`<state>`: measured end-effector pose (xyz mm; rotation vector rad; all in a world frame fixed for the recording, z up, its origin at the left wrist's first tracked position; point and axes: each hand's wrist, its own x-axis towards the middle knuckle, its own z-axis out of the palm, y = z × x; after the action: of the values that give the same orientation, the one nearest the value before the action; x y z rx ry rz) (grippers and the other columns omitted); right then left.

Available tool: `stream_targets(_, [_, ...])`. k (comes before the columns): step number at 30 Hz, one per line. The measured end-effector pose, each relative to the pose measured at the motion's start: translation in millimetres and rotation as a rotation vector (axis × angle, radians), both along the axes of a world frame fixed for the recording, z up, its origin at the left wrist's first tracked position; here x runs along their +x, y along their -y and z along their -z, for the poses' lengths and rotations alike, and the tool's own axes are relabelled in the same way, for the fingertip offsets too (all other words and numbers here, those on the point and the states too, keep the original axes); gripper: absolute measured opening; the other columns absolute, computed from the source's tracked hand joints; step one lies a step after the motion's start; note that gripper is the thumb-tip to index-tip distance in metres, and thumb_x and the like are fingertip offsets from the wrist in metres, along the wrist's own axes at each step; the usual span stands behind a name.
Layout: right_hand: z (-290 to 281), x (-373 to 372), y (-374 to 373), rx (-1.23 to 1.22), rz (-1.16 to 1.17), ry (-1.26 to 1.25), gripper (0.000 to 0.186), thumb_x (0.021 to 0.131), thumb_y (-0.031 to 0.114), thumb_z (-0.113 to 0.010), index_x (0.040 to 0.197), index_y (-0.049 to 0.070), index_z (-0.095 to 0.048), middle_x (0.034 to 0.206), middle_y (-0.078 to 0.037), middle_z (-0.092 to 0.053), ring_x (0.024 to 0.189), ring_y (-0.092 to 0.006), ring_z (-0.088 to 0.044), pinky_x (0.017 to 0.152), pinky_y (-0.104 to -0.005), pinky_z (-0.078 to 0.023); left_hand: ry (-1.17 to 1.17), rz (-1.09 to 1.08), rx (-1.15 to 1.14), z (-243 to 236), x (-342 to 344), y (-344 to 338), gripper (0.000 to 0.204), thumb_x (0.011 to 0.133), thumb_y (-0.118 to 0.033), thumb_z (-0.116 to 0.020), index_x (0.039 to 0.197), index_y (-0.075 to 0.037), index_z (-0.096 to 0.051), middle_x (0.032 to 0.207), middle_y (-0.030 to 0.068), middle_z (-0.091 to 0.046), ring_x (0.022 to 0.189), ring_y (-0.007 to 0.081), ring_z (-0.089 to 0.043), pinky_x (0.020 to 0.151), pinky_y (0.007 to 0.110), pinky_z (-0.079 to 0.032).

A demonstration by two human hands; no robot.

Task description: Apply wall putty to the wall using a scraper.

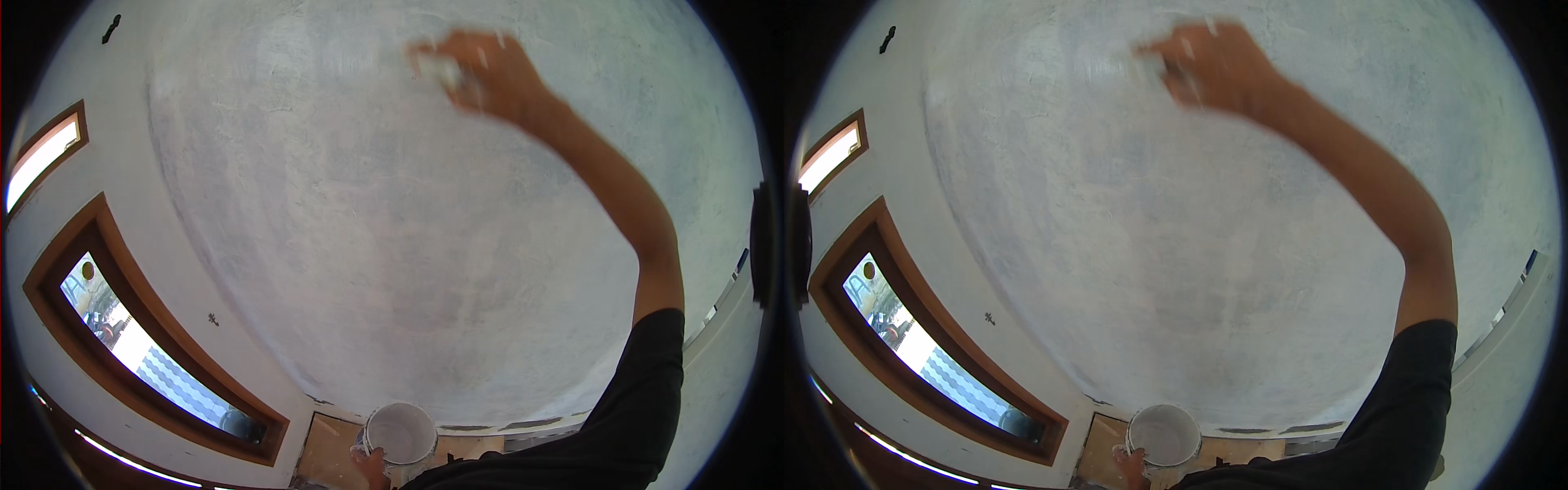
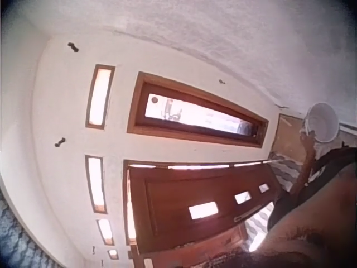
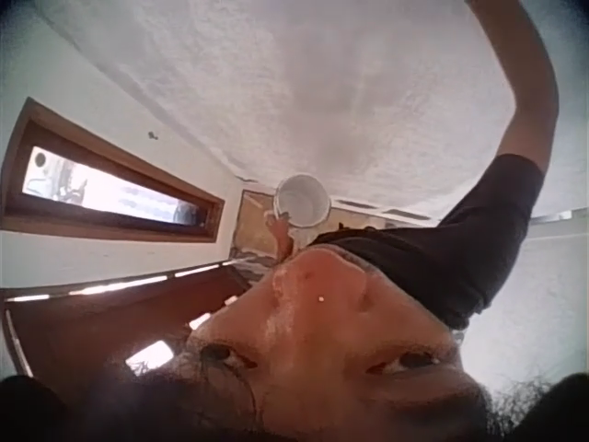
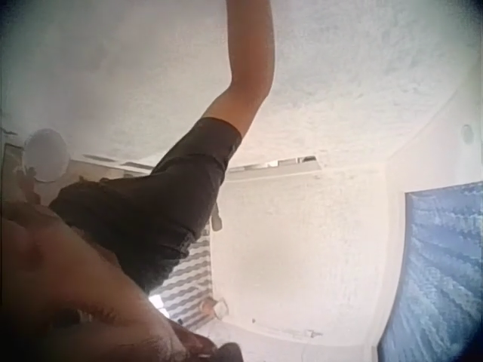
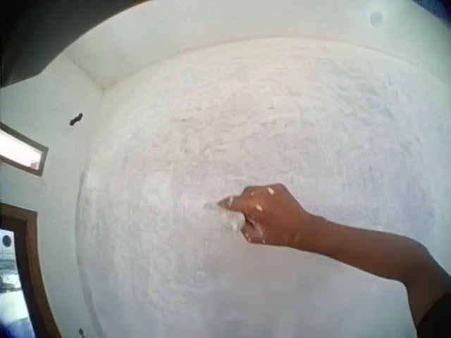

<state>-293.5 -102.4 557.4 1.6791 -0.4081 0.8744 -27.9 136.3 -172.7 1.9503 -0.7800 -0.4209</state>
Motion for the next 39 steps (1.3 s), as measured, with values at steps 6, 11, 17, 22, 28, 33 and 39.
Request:
stream_targets(6, [-131.0, 47.0, 27.4, -0.410, -0.241, 0.068, 0.031, 0.076, 0.008, -0.058, 0.106, 0.002, -0.065, 0.091, -0.016, -0.069, 0.084, -0.0315, -0.066, 0.074, -0.0430, -0.053, -0.082, -0.214, -0.181, -43.3, -17.3, -3.6, 0.046, 0.053, -0.014, -0.070, 0.089, 0.006, -0.049, 0.091, 0.0179, -0.055, 0.072, 0.0294, -0.057, 0.064, 0.040, -0.048])
stream_targets(11, [-44.7, 73.4, 84.3, -0.298, 0.104, 0.150, 0.024, 0.078, 0.013, -0.064, 0.100, 0.004, -0.065, 0.092, -0.012, -0.068, 0.083, -0.0256, -0.065, 0.072, -0.0370, -0.054, -0.210, -0.211, -0.131, -59.6, -28.6, -7.8, 0.046, 0.052, -0.015, -0.071, 0.087, 0.006, -0.050, 0.090, 0.0186, -0.054, 0.073, 0.0318, -0.056, 0.066, 0.043, -0.047])
stream_targets(17, [138.5, 82.0, 25.2, -0.035, 0.225, -0.067, 0.037, 0.080, 0.002, -0.060, 0.115, -0.012, -0.059, 0.117, -0.033, -0.059, 0.107, -0.0407, -0.062, 0.096, -0.0452, -0.050, -0.028, -0.150, -0.138, -43.3, -21.2, -13.3, 0.035, 0.052, -0.011, -0.069, 0.076, 0.004, -0.049, 0.079, 0.0156, -0.053, 0.067, 0.0318, -0.053, 0.064, 0.043, -0.044])
stream_targets(22, [224.5, 70.5, 3.2, 0.198, 0.063, -0.104, 0.040, 0.074, 0.004, -0.063, 0.112, -0.009, -0.061, 0.102, -0.027, -0.066, 0.093, -0.0358, -0.068, 0.081, -0.0410, -0.057, -0.194, -0.105, -0.176, -99.2, -27.0, -13.5, 0.030, 0.053, -0.010, -0.065, 0.075, 0.003, -0.049, 0.071, 0.0137, -0.052, 0.067, 0.0320, -0.052, 0.065, 0.042, -0.043])
stream_targets(28, [340.4, 50.9, -20.4, 1.050, -0.231, 0.036, 0.047, 0.064, 0.010, -0.068, 0.109, 0.003, -0.061, 0.077, -0.011, -0.066, 0.068, -0.0268, -0.065, 0.049, -0.0379, -0.049, -0.155, 0.017, -0.077, -111.4, -20.9, -14.6, 0.031, 0.055, -0.009, -0.064, 0.076, 0.004, -0.046, 0.079, 0.0196, -0.052, 0.073, 0.0320, -0.050, 0.068, 0.043, -0.042])
stream_targets(33, [427.0, -3.5, -42.1, 1.336, -0.328, 0.403, 0.039, 0.070, 0.010, -0.072, 0.109, 0.009, -0.067, 0.087, -0.011, -0.070, 0.069, -0.0282, -0.066, 0.053, -0.0371, -0.051, -0.235, 0.112, -0.025, -139.0, -21.1, 2.5, 0.035, 0.059, -0.012, -0.065, 0.081, 0.009, -0.047, 0.083, 0.0227, -0.050, 0.075, 0.0356, -0.046, 0.072, 0.043, -0.041])
stream_targets(39, [420.7, -86.7, -54.0, 1.045, -0.410, 0.526, 0.034, 0.074, 0.007, -0.075, 0.108, 0.009, -0.069, 0.106, -0.013, -0.069, 0.094, -0.0287, -0.068, 0.077, -0.0361, -0.056, 0.080, 0.194, 0.027, -116.1, -6.7, 17.2, 0.031, 0.060, -0.010, -0.065, 0.079, 0.008, -0.047, 0.075, 0.0180, -0.051, 0.069, 0.0314, -0.047, 0.068, 0.043, -0.042])
